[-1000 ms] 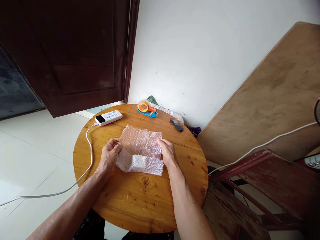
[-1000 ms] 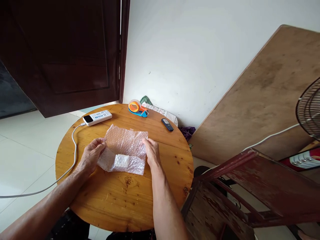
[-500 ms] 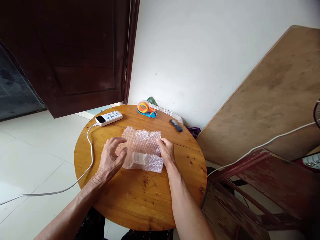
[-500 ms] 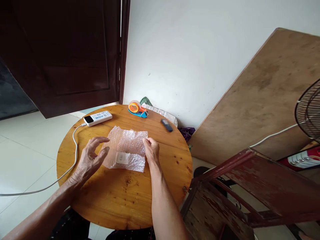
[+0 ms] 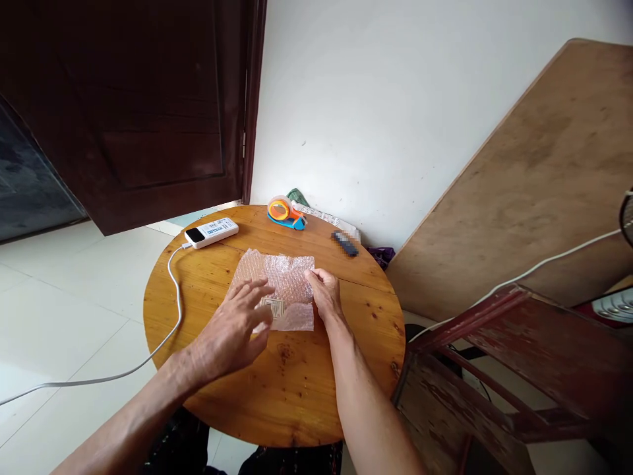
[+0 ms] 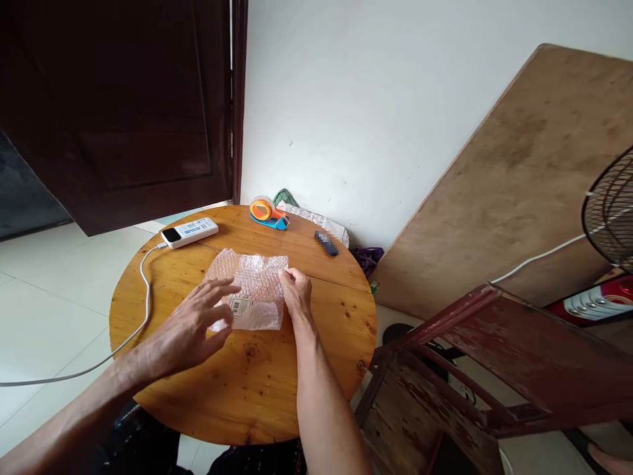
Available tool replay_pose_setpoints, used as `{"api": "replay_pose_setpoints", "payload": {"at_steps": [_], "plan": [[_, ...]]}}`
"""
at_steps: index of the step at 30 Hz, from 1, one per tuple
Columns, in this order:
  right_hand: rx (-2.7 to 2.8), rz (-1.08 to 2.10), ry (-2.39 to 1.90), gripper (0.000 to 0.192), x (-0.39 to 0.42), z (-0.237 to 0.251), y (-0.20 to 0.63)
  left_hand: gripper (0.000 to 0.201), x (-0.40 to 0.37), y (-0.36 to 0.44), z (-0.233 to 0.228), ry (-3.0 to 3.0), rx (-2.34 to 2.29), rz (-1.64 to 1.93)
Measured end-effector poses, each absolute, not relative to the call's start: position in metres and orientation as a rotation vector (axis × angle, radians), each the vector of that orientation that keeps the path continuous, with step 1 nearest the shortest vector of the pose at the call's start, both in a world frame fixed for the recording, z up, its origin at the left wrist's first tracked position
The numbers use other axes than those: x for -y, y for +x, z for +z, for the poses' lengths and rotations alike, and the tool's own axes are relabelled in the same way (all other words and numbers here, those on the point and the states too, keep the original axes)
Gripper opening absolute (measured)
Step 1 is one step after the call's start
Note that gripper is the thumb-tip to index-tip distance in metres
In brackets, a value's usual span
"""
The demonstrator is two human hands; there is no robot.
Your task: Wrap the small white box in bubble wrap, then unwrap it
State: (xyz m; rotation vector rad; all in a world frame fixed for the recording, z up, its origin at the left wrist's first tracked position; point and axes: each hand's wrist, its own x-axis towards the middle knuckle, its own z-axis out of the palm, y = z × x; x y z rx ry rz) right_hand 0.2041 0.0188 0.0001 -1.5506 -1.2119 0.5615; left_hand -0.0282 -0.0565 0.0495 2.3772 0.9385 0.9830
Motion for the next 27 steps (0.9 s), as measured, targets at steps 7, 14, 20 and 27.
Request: {"api": "replay_pose_setpoints", "payload": {"at_steps": [7,14,20,27], "plan": [[1.244,0.428,-1.633,0.032,-0.025,-0.009,0.207,0.023,0.131,-0.041,0.034,2.611,-0.886,0.387],[1.332,0.226,-1.702,0.019,-0.023,-0.007,0.207,0.018,0.133,-0.056,0.076,2.534,-1.097,0.293],[1.345,0.116,-1.747,0.022,-0.023,-0.012,0.209,0.026,0.102,-0.021,0.091,2.516,-1.207,0.564],[1.381,0.040,-1.711,0.031,-0.024,-0.011,0.211,0.100,0.067,-0.011,0.009,2.449,-1.383,0.572]]}}
